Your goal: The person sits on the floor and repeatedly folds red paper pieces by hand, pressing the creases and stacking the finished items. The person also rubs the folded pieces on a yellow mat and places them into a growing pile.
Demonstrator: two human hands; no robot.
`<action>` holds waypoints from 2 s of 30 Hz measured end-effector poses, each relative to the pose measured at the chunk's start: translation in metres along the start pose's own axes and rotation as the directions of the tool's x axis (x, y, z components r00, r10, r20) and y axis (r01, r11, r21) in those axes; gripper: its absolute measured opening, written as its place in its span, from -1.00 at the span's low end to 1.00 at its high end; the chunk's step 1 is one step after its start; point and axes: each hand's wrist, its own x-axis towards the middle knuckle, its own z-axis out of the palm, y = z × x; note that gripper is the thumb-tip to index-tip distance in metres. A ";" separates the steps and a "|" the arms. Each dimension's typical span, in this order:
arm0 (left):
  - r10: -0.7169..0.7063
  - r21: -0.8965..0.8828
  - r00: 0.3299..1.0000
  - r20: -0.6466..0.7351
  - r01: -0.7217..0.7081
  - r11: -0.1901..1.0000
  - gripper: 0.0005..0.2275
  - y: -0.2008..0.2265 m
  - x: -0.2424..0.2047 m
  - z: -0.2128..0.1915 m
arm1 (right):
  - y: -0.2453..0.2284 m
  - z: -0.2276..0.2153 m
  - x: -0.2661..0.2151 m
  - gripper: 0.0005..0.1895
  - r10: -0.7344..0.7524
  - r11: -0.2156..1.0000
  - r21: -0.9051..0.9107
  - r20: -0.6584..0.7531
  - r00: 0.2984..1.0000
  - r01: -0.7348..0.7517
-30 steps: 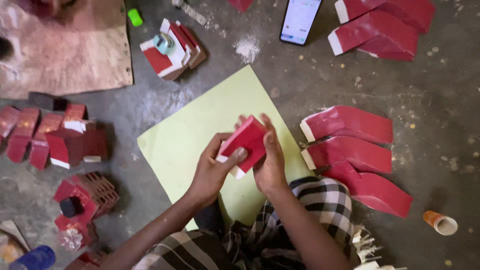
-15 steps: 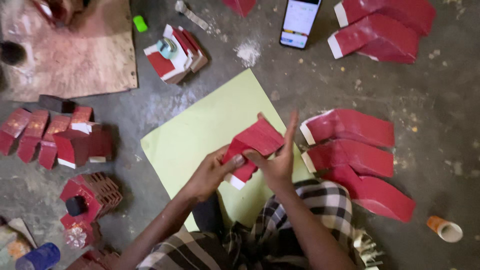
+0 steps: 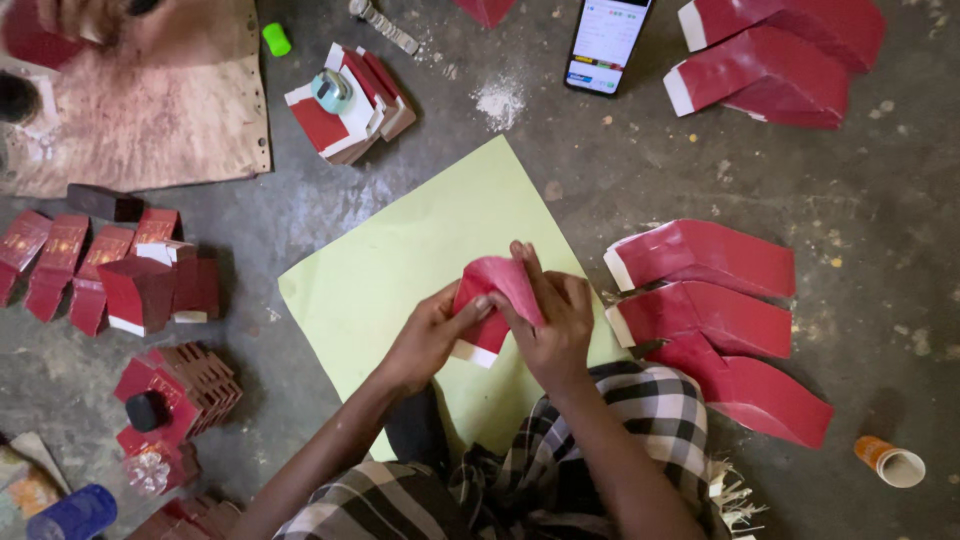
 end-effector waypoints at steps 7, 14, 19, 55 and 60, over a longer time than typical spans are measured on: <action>-0.064 0.037 0.998 -0.014 0.065 0.997 -0.66 0.007 0.006 -0.002 | 0.010 -0.016 0.005 -0.77 0.441 0.500 0.665 0.357 0.824 -0.555; -0.009 0.188 0.997 0.077 -0.006 0.982 -0.69 0.081 0.026 0.021 | 0.027 -0.022 0.011 -0.73 0.586 0.391 0.718 0.289 0.757 -0.577; -0.065 0.417 0.987 0.147 -0.003 0.909 -0.68 0.121 0.072 0.056 | 0.074 -0.051 0.024 -0.70 0.704 0.121 0.854 0.285 0.650 -0.506; 0.700 0.898 0.638 0.321 -0.439 -0.011 -0.60 -0.018 0.344 0.202 | 0.323 -0.030 0.065 -0.76 0.788 0.599 0.516 -0.240 0.568 -0.613; 0.615 0.932 0.736 0.285 -0.362 0.001 -0.57 -0.018 0.339 0.209 | 0.326 -0.038 0.061 -0.69 0.551 0.803 0.022 -0.411 0.726 -0.596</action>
